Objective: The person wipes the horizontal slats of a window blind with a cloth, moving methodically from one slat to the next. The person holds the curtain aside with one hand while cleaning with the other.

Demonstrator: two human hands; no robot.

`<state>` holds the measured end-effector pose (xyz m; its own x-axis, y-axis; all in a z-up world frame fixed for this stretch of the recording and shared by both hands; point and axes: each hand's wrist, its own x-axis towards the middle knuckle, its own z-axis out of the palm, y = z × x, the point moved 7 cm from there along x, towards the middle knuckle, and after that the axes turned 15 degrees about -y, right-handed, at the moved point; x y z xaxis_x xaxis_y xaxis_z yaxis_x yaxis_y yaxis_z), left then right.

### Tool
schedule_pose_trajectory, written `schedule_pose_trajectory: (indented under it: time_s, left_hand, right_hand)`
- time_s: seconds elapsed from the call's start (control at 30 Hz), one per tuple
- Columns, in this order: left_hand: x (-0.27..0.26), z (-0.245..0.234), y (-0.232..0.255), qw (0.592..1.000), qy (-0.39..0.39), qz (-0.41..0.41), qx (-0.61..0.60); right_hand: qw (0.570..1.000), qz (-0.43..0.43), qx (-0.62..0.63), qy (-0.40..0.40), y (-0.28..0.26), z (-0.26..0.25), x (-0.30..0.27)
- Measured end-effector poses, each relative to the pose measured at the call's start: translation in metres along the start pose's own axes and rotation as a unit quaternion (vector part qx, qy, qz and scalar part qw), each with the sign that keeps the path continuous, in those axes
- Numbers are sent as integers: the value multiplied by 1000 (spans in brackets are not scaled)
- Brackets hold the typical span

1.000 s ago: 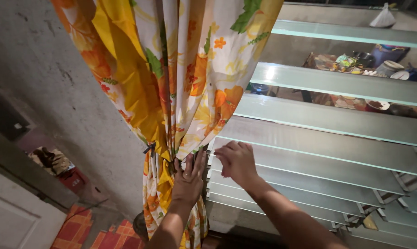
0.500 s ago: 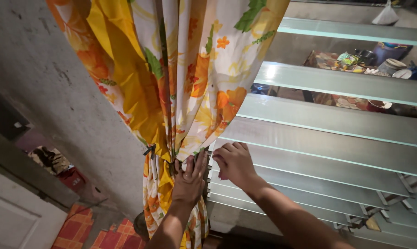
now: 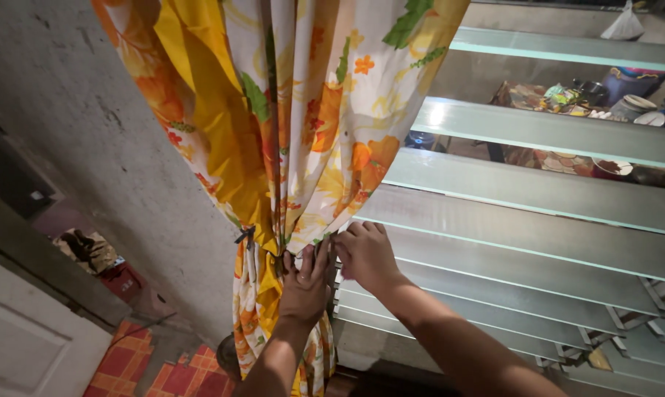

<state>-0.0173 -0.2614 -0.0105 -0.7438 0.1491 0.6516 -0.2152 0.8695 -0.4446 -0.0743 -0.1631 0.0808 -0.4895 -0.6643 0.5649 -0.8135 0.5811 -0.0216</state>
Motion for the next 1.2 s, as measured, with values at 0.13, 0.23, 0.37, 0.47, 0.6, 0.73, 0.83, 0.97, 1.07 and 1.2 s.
schedule_pose_trajectory:
  time_s: [0.13,0.23,0.37,0.47,0.6,0.73,0.83,0.97,1.07,1.2]
  left_hand:
    - [-6,6,4,999,-33,-12,25]
    - [-3,6,2,999,-44,-11,22]
    - [-7,19,6,998,-61,12,-6]
    - [-5,11,4,999,-44,16,-21]
    - [-2,6,2,999,-40,0,13]
    - [-6,11,2,1000,-31,-2,-1]
    - [-5,14,2,999,-33,5,-18]
    - [-3,5,4,1000,-27,7,-10]
    - [0,8,6,1000,-28,-6,10]
    - [-1,1,5,1000,-4,-12,-3]
  right_hand:
    - [1000,-10,-14,-20,0,0,-10]
    - [1000,2,-4,4,9,2,-5]
    - [1000,2,-23,5,-12,1,4]
    - [999,5,-36,1,-10,6,3]
    - [999,14,-41,-21,3,11,-9]
    - [997,53,55,-25,9,5,-4]
    - [995,53,88,-14,7,2,0]
    - [993,38,110,-12,4,5,-11]
    - [975,89,200,-33,44,3,-23]
    - [943,229,211,-121,60,0,-29]
